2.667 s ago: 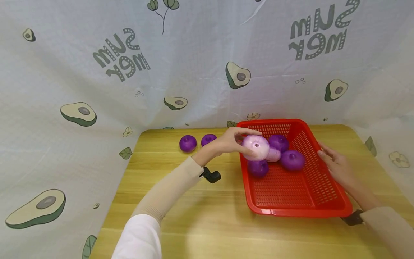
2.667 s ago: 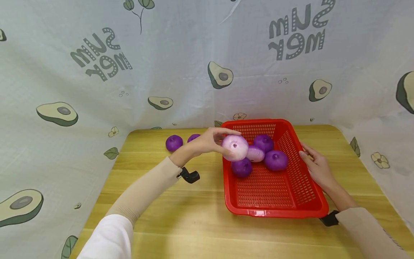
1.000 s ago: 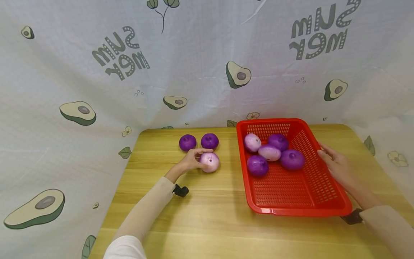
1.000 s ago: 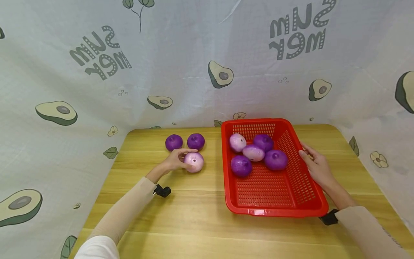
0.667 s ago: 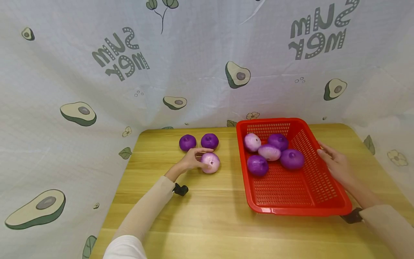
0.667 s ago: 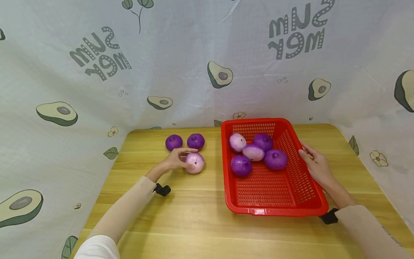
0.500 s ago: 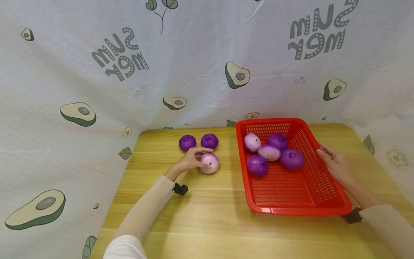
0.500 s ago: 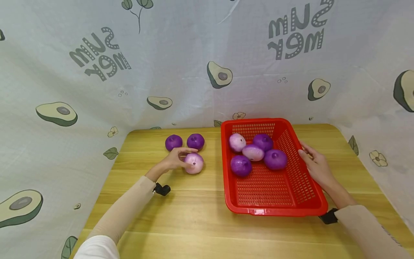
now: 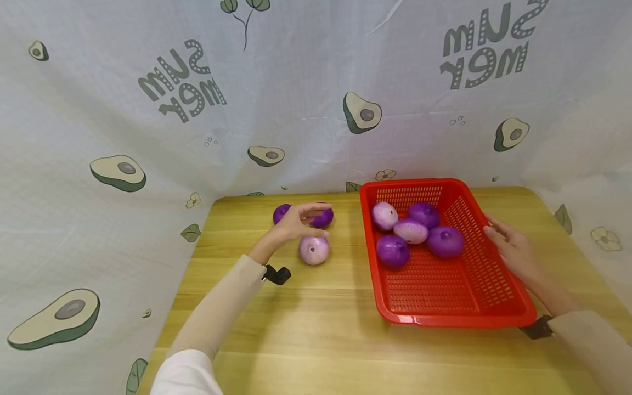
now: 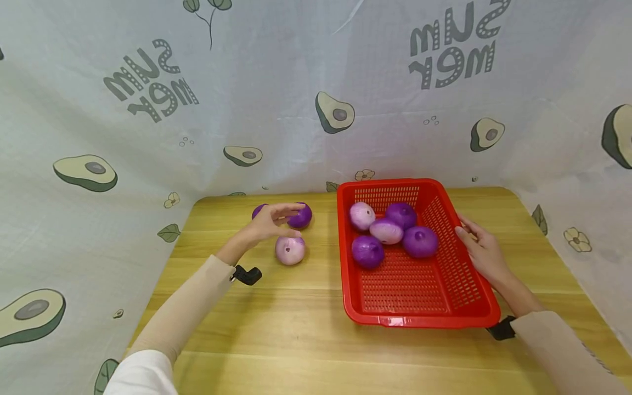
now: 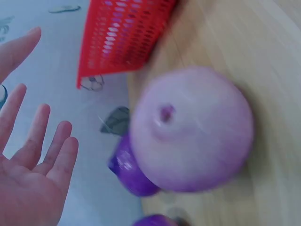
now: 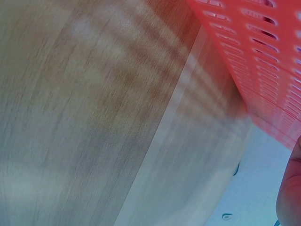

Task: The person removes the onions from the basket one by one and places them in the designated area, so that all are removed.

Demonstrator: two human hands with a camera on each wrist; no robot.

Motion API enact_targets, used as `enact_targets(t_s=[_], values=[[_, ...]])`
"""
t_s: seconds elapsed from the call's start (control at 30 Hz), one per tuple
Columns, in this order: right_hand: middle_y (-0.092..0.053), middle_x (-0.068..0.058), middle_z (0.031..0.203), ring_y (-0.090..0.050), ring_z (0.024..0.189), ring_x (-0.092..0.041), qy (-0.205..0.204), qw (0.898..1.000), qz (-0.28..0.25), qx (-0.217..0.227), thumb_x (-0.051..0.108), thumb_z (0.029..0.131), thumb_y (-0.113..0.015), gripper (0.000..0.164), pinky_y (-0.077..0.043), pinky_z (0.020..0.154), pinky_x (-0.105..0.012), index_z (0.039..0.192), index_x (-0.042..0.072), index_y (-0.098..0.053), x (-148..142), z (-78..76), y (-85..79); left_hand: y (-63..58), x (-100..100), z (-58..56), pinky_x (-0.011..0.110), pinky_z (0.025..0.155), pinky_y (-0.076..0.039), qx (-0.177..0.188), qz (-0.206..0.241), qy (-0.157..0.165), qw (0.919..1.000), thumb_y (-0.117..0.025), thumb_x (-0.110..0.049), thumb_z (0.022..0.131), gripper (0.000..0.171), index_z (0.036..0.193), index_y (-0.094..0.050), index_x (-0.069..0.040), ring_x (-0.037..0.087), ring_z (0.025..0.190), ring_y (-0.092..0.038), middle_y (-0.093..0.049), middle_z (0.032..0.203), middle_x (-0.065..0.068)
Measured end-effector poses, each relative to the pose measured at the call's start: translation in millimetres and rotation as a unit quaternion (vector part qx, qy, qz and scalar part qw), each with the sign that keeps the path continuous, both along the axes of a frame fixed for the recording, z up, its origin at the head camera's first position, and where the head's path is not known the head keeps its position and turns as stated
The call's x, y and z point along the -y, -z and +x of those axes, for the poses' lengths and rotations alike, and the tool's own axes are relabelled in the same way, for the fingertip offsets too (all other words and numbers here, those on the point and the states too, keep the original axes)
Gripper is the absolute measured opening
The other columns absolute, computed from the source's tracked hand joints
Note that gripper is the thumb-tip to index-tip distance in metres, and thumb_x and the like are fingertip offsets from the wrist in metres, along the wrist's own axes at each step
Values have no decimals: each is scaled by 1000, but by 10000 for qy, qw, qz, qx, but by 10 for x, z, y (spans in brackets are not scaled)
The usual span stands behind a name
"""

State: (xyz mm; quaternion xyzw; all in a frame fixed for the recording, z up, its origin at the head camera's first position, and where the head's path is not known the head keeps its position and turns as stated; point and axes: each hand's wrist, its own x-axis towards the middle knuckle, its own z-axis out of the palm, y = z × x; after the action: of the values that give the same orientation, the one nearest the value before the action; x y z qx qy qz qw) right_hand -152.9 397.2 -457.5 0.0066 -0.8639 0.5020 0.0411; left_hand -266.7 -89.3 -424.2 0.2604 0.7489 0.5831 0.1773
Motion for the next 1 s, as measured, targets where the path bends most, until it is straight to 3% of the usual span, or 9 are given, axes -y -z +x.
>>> enact_targets(t_s=[0.1,0.2,0.33,0.6,0.67,0.87,1.0], values=[[-55,27,98,-65,70,-1,19,10000,-57,-2,23,107,-46,57,-56,55,-23,155,-1,-26,-10,-5,2,-134,-106,22,49,114,-32,187,204,-21,9996,-82,1,80,66,140,-57,-6,33,135,-45,-52,146,8],[-55,27,98,-64,70,0,42,10000,10,-86,23,107,-47,56,-55,55,-21,154,-1,-28,-9,-5,-1,-251,-232,34,46,112,-36,191,246,64,9995,-82,-1,81,67,142,-56,-10,25,134,-48,-53,145,2],[-55,26,97,-63,70,1,33,9999,33,-114,24,107,-46,56,-54,54,-20,154,-2,-29,-2,3,-10,-371,-416,40,45,111,-37,101,273,262,9992,-81,-2,83,66,143,-55,-11,23,132,-50,-53,146,2],[-54,27,97,-61,70,2,50,9998,154,-138,26,107,-46,57,-52,54,-20,153,-4,-29,6,16,-19,-451,-775,-11,34,109,-40,77,160,688,9975,-82,-3,81,65,141,-57,-11,23,131,-51,-56,142,2],[-53,26,98,-61,70,1,59,9997,215,-129,26,108,-46,57,-52,54,-20,153,-4,-29,10,17,-26,-451,-861,-32,38,111,-38,100,79,830,9965,-83,-4,81,65,140,-58,-11,23,131,-50,-55,142,3],[-54,25,98,-62,71,0,2,9998,164,-107,26,108,-46,58,-53,55,-21,153,-5,-27,4,16,-22,-420,-1082,-111,43,111,-39,45,-260,1538,9877,-84,-4,79,59,134,-64,-9,18,123,-57,-60,137,2],[-55,22,98,-63,72,0,-7,9999,94,-119,25,108,-46,58,-54,56,-21,153,-6,-27,-8,19,-14,-399,-1220,-163,46,110,-39,-83,-507,2253,9729,-83,-2,80,59,134,-62,-3,23,124,-57,-61,136,7]])
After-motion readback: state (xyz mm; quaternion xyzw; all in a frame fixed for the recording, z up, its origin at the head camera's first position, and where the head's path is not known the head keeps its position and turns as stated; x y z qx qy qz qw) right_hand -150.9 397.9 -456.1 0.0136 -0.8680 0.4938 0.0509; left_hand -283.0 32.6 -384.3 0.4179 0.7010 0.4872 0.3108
